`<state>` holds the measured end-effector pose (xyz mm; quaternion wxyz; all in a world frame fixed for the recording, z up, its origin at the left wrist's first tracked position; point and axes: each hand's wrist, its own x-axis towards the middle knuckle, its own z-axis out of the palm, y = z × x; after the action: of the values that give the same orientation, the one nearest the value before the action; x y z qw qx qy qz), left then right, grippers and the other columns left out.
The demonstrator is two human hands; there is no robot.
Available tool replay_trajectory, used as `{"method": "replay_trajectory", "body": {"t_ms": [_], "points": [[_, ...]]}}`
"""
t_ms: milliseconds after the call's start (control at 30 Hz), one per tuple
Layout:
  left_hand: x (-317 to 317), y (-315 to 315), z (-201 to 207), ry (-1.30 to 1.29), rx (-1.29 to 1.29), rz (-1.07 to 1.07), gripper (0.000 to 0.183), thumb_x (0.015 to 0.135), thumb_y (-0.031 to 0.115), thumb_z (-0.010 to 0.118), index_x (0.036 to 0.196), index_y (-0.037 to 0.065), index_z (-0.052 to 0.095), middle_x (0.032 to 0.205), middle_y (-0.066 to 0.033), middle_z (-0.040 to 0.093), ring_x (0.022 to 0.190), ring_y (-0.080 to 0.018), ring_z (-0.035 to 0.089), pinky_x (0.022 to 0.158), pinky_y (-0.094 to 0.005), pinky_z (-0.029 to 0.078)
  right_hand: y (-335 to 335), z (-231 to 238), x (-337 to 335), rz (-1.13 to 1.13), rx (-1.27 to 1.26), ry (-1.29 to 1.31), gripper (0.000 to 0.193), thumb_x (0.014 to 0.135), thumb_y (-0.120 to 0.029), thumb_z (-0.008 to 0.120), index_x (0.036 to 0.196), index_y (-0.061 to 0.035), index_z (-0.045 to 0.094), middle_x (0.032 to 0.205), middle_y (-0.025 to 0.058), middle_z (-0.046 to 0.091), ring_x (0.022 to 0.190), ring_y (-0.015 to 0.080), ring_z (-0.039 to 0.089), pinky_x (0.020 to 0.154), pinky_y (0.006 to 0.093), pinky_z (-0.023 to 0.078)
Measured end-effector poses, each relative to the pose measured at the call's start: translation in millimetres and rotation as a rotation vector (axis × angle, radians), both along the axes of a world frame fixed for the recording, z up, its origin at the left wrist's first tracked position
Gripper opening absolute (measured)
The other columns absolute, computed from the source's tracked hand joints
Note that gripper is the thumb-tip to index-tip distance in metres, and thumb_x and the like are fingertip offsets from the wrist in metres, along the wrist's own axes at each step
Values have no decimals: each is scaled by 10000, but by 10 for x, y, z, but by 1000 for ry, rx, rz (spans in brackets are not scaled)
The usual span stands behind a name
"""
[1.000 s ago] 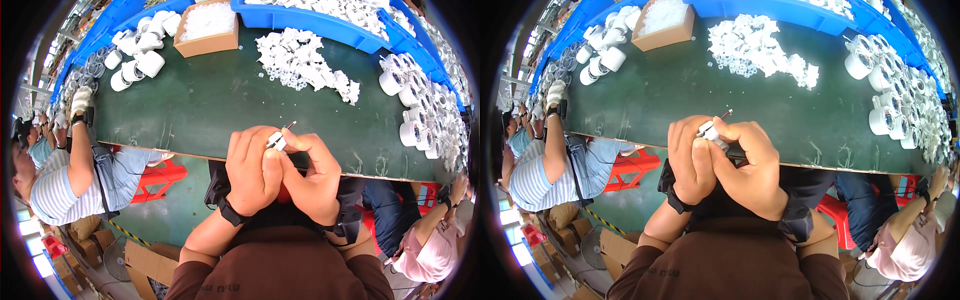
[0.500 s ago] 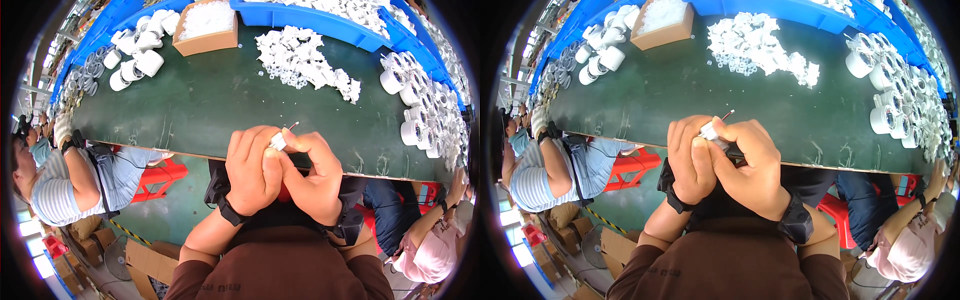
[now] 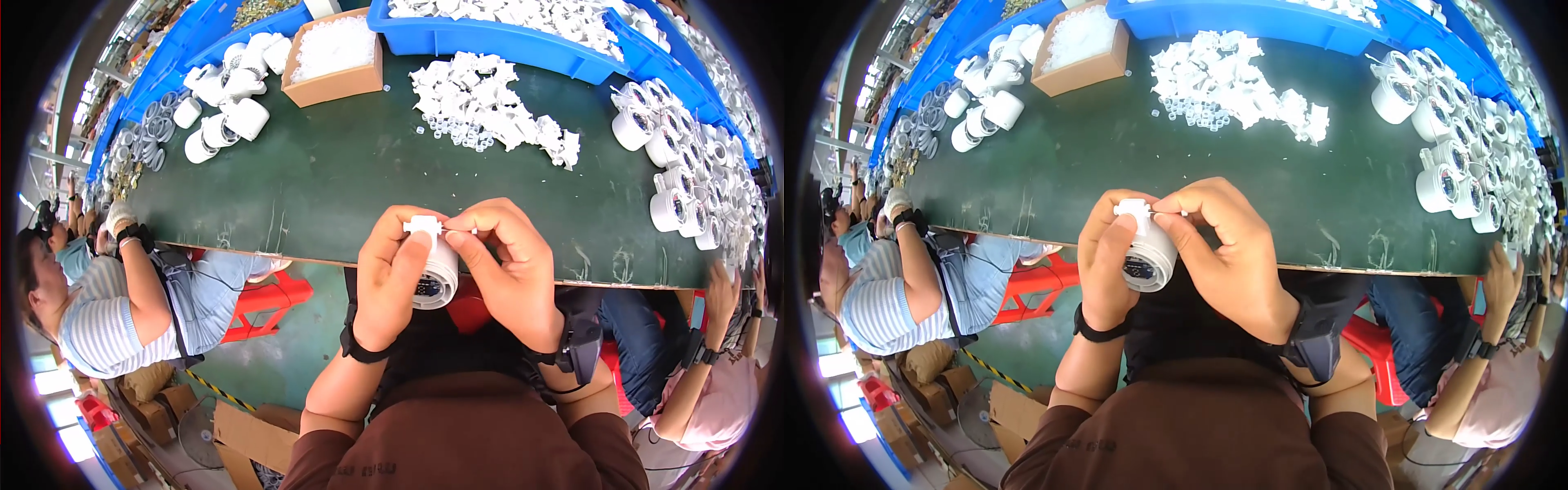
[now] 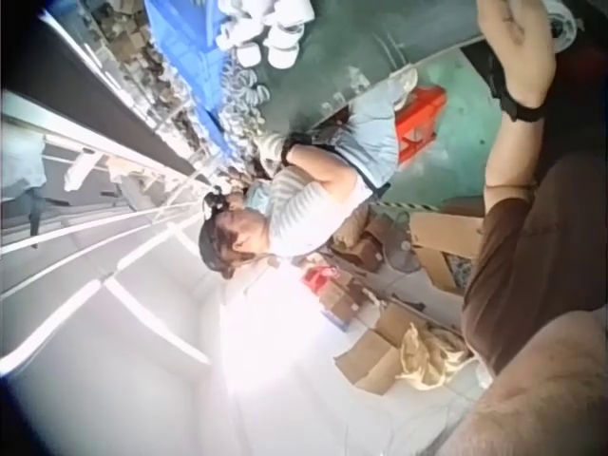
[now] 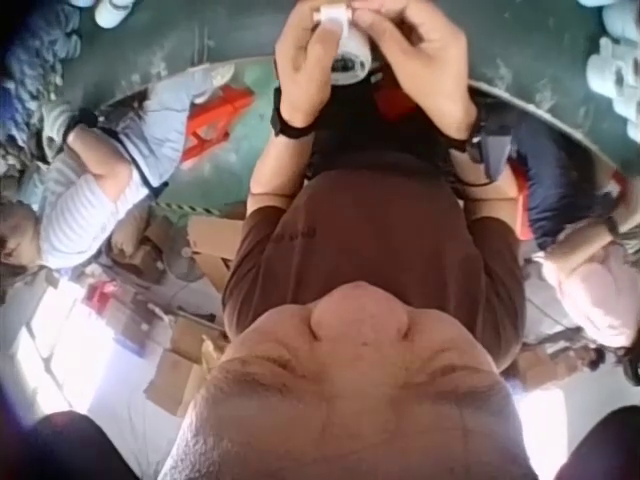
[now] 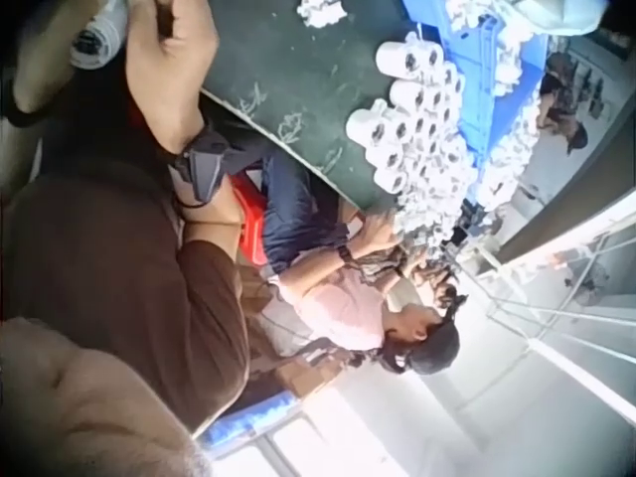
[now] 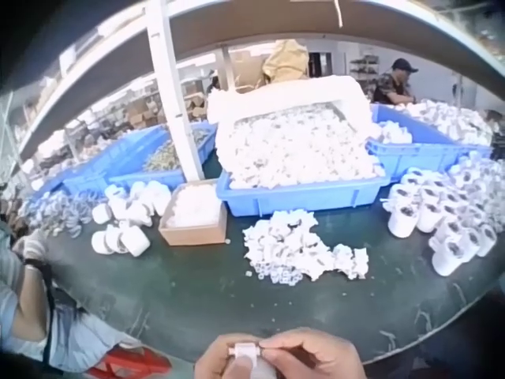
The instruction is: The person assembles a camera component by hand, picking up a white plastic housing, inserting a small wire connector, and fitting a white plastic cap onto the housing. After pressing the pieces together, the person sets the assembled part aside on the table and reaches for a small plastic ring from a pile.
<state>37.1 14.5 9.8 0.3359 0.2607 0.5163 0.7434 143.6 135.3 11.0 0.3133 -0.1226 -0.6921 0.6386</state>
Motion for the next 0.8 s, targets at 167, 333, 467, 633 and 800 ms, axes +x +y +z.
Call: {"method": "replay_trajectory", "body": {"t_ms": [167, 333, 467, 633, 800], "points": [[39, 50, 69, 152, -126, 23, 241, 1010, 152, 554, 1156, -19, 642, 1025, -84, 677, 898, -156, 622, 802, -276, 490, -3, -6, 46, -65, 45, -12, 118, 976, 78, 626, 1072, 11, 643, 1073, 64, 604, 952, 121, 621, 843, 255, 510], [-24, 134, 58, 1050, -200, 228, 257, 841, 85, 726, 1089, 26, 692, 1014, -113, 712, 869, -310, 611, 763, -366, 517, 120, -20, 96, -53, -8, -62, 101, 958, 67, 651, 1041, 12, 667, 1057, 74, 643, 964, 147, 640, 841, 280, 513], [5, 192, 61, 1135, -254, 207, 304, 792, 25, 741, 1093, 51, 700, 1024, -112, 694, 926, -317, 620, 823, -388, 507, 554, 28, 212, -122, 370, -195, 64, 910, 19, 710, 971, 1, 715, 972, 89, 698, 899, 204, 669, 806, 314, 526], [33, 251, 32, 1140, -250, 234, 299, 760, 5, 769, 1043, 39, 680, 1069, -107, 663, 897, -310, 624, 769, -388, 518, 1142, 86, 259, -435, 760, -354, 77, 891, -6, 736, 956, -42, 720, 931, 77, 670, 830, 208, 639, 734, 308, 516], [32, 297, 33, 1177, -237, 241, 270, 760, 26, 776, 1004, 38, 660, 1018, -110, 656, 866, -319, 621, 747, -397, 518, 1177, 65, -50, -284, 1057, -226, 122, 829, -27, 772, 928, -77, 721, 943, 64, 643, 909, 286, 588, 809, 379, 493]]}}
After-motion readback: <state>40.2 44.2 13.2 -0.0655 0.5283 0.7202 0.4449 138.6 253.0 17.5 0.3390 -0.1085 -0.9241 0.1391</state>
